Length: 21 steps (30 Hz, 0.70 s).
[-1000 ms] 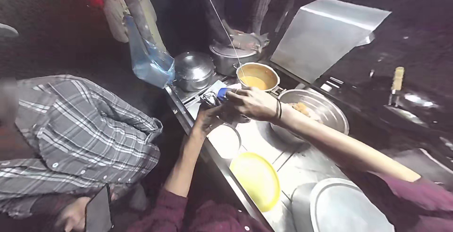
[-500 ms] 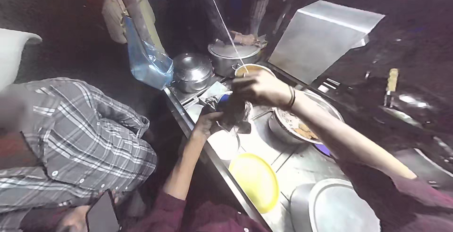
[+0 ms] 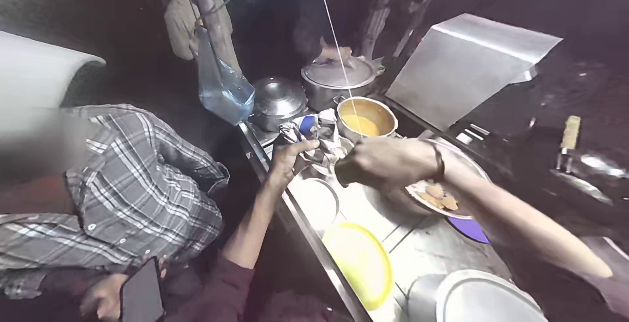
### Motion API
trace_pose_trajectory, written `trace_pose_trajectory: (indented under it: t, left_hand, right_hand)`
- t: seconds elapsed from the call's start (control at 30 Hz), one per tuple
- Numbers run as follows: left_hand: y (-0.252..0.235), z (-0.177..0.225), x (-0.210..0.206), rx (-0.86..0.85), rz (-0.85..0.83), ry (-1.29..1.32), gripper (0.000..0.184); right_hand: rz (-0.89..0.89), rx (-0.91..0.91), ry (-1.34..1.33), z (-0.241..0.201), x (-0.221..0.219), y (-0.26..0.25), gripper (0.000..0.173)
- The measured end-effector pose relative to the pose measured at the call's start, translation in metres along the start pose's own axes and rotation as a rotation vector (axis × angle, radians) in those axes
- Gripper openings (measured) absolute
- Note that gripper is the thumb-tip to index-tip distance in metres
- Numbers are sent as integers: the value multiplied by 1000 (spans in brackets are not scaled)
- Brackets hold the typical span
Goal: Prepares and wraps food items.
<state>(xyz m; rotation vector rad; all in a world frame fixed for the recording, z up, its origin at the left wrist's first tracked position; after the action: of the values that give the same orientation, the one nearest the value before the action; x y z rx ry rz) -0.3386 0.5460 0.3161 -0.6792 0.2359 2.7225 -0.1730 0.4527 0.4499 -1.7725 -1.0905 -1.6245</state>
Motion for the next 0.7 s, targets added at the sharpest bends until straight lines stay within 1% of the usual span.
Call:
trace_pose_trajectory:
  t: [0.03, 0.07, 0.1, 0.13, 0.17, 0.2, 0.23, 0.27, 0.3, 0.33, 0.37, 0.4, 0.43, 0.47, 0.5, 0.53, 0.57, 0.6, 0.63, 0.67, 0.7]
  left_hand:
    - [5, 1, -3, 5, -56, 20, 30]
    - [10, 2, -5, 17, -116, 32, 22]
    - [17, 0, -9, 51, -161, 13, 21]
    - [23, 1, -13, 68, -191, 11, 27]
    - [29, 4, -16, 63, -187, 13, 31]
    - [32, 8, -16, 46, -159, 20, 33]
    - [28, 14, -15, 6, -117, 47, 34]
    - [19, 19, -11, -47, -50, 72, 31]
    - [9, 19, -6, -107, 17, 57, 32]
    - [2, 18, -1, -162, 87, 10, 33]
    - [-3, 14, 4, -187, 154, -38, 37]
    - [-6, 10, 6, -193, 233, -94, 41]
    - [-11, 7, 8, -211, 320, -164, 46]
    - [-15, 6, 12, -256, 357, -234, 55]
    - [-19, 6, 16, -299, 345, -307, 64]
    - [-19, 7, 18, -315, 295, -370, 66]
    - [-15, 7, 18, -329, 195, -395, 61]
    - [-9, 3, 16, -302, 84, -397, 55]
    - [-1, -1, 10, -248, 8, -382, 48]
    - [5, -4, 5, -187, -30, -302, 38]
    - [9, -4, 2, -131, -49, -203, 30]
  right_hand:
    - [85, 63, -95, 13, 22, -3, 8]
    - [209, 85, -201, 34, 40, -6, 9]
    - [347, 37, -276, 62, 47, -9, 10]
    - [511, 3, -289, 91, 38, -14, 12]
    - [681, -20, -279, 115, 14, -20, 13]
    - [822, -65, -233, 126, -22, -25, 16]
    - [889, -135, -170, 121, -56, -29, 20]
    - [840, -223, -94, 108, -85, -31, 23]
    - [707, -302, -27, 93, -104, -33, 26]
    - [554, -302, 68, 76, -114, -33, 26]
    - [374, -268, 143, 61, -116, -31, 23]
    - [171, -218, 155, 47, -106, -27, 22]
    - [38, -134, 101, 34, -91, -25, 17]
    - [0, -31, 9, 23, -70, -25, 11]
    - [45, 59, -89, 15, -44, -26, 8]
    - [145, 94, -169, 13, -14, -28, 9]
    - [254, 47, -194, 15, 17, -31, 14]
    - [354, -91, -182, 14, 46, -31, 18]
    - [412, -311, -195, 3, 72, -32, 19]
    - [448, -501, -223, -8, 86, -36, 19]
    - [460, -640, -255, -24, 94, -40, 20]
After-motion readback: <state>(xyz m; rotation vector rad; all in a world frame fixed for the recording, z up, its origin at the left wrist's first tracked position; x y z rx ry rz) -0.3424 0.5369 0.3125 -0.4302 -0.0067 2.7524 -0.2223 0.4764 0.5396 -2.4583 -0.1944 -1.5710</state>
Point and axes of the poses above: each hand's wrist, its own y-axis away from the middle knuckle, its own x-axis out of the back of the hand, z = x × y, the point moved 3 cm from there along -y, towards the middle knuckle, and after that the axes turned 2 degrees about -y, right-handed, at the moved point
